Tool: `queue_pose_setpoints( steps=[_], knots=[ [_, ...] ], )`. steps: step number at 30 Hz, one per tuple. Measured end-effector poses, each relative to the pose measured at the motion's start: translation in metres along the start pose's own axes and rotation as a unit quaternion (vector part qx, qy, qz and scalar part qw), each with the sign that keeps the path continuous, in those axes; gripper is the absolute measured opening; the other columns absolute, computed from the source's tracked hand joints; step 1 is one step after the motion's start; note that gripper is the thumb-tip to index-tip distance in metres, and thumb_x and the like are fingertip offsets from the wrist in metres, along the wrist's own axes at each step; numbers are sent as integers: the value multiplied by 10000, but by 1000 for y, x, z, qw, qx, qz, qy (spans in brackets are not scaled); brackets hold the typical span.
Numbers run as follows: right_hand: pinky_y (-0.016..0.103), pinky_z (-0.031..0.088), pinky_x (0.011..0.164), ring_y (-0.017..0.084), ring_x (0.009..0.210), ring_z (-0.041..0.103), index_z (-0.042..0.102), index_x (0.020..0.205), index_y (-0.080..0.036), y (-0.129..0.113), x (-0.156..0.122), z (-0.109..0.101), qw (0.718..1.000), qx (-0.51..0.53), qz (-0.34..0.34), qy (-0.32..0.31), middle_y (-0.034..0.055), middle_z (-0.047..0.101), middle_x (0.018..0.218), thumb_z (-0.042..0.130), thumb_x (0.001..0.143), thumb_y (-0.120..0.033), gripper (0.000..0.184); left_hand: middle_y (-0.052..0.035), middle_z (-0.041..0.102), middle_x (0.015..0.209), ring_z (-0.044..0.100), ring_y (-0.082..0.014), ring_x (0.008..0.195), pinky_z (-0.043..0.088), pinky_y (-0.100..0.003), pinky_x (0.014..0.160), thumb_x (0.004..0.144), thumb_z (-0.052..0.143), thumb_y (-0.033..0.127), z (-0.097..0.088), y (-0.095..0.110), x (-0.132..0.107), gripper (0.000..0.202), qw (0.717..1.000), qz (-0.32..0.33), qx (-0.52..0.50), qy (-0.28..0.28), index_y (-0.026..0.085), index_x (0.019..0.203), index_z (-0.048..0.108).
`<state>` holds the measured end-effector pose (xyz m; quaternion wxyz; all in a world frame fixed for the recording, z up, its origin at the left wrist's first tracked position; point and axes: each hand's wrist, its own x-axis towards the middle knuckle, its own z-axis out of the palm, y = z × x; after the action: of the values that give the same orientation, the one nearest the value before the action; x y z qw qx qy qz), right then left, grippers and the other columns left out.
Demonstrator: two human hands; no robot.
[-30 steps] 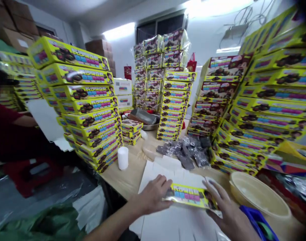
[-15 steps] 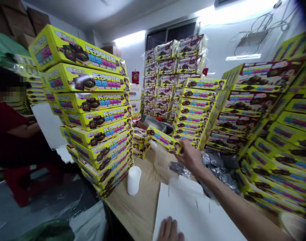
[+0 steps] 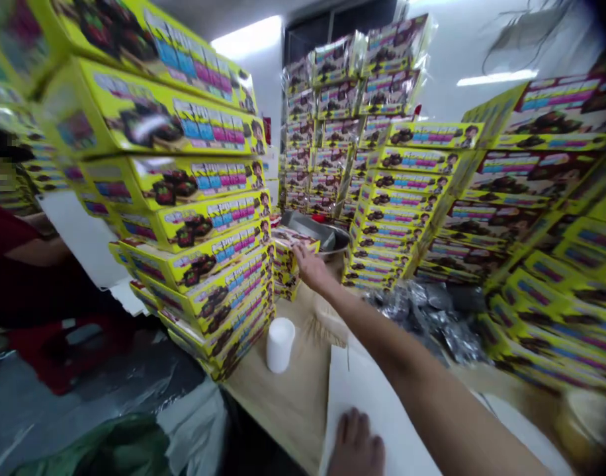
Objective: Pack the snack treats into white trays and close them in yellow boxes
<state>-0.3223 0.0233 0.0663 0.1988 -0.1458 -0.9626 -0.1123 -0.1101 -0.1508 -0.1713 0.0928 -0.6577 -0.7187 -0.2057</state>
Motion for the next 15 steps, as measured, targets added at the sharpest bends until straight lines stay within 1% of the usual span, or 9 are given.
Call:
queue_pose_setpoints(
  steps=[1, 2, 4, 6, 8, 10, 11, 14, 15],
  knots=[
    [293, 453, 815, 225, 1139, 479, 320, 1339, -130, 3, -18, -1, 999, 34, 2, 15, 176, 330, 1399, 422, 876, -137, 474, -203, 545, 1246, 475, -389, 1186, 431, -534, 937, 797, 571, 463, -15, 4, 0, 475, 999, 19, -43, -23, 121, 1127, 583],
    [293, 442, 847, 228, 1162, 461, 367, 1311, -114, 6, -40, -3, 996, 79, 3, 29, 172, 341, 1397, 453, 861, -143, 459, -229, 449, 1336, 368, -420, 1261, 366, -573, 988, 759, 582, 537, -31, 8, 1, 634, 996, 0, -85, -36, 93, 1208, 527],
    [280, 438, 848, 204, 1073, 520, 531, 1127, -112, 14, -99, -11, 981, 188, 9, 39, 142, 489, 1263, 463, 864, -159, 275, -206, 390, 1390, 282, -393, 1315, 283, -574, 1047, 806, 542, 443, -62, 9, 2, 557, 984, -32, -169, -47, 98, 1241, 500],
    [263, 453, 773, 166, 882, 579, 598, 918, -137, 15, -170, -25, 959, 281, 34, 9, 92, 604, 1024, 440, 897, -197, 171, -161, 483, 1319, 351, -332, 1282, 282, -521, 1061, 839, 473, 290, -85, 5, 4, 346, 960, -72, -269, -35, 117, 1119, 583],
    [262, 456, 703, 152, 757, 577, 594, 810, -153, 6, -245, -41, 938, 336, 79, -28, 64, 617, 871, 446, 914, -273, 217, -114, 636, 1063, 547, -246, 1058, 415, -412, 951, 860, 396, 231, -101, -6, 7, 274, 905, -132, -405, -2, 139, 955, 636],
    [286, 463, 723, 170, 792, 578, 590, 853, -158, -17, -309, -56, 927, 358, 93, -59, 74, 615, 898, 504, 891, -376, 238, -65, 659, 861, 595, -196, 841, 469, -322, 791, 877, 402, 286, -111, -20, 7, 270, 826, -235, -506, 75, 148, 881, 634],
    [311, 467, 762, 194, 861, 576, 586, 930, -155, -32, -334, -62, 927, 357, 82, -76, 95, 609, 967, 554, 852, -437, 295, -49, 645, 798, 588, -182, 794, 462, -295, 758, 873, 422, 315, -115, -27, 7, 269, 799, -270, -523, 119, 146, 822, 627],
    [442, 453, 844, 311, 1037, 510, 513, 1156, -130, -78, -377, -71, 945, 294, 34, -140, 175, 533, 1174, 746, 616, -552, 724, -23, 603, 714, 569, -164, 754, 443, -262, 740, 848, 470, 365, -122, -44, 1, 282, 767, -312, -531, 182, 144, 724, 593],
    [477, 449, 835, 337, 1041, 497, 517, 1156, -126, -89, -382, -72, 950, 266, 35, -159, 189, 521, 1191, 781, 571, -537, 762, -19, 596, 703, 567, -160, 744, 443, -258, 735, 841, 477, 372, -123, -47, 0, 283, 765, -312, -534, 183, 143, 718, 590]
  ],
)
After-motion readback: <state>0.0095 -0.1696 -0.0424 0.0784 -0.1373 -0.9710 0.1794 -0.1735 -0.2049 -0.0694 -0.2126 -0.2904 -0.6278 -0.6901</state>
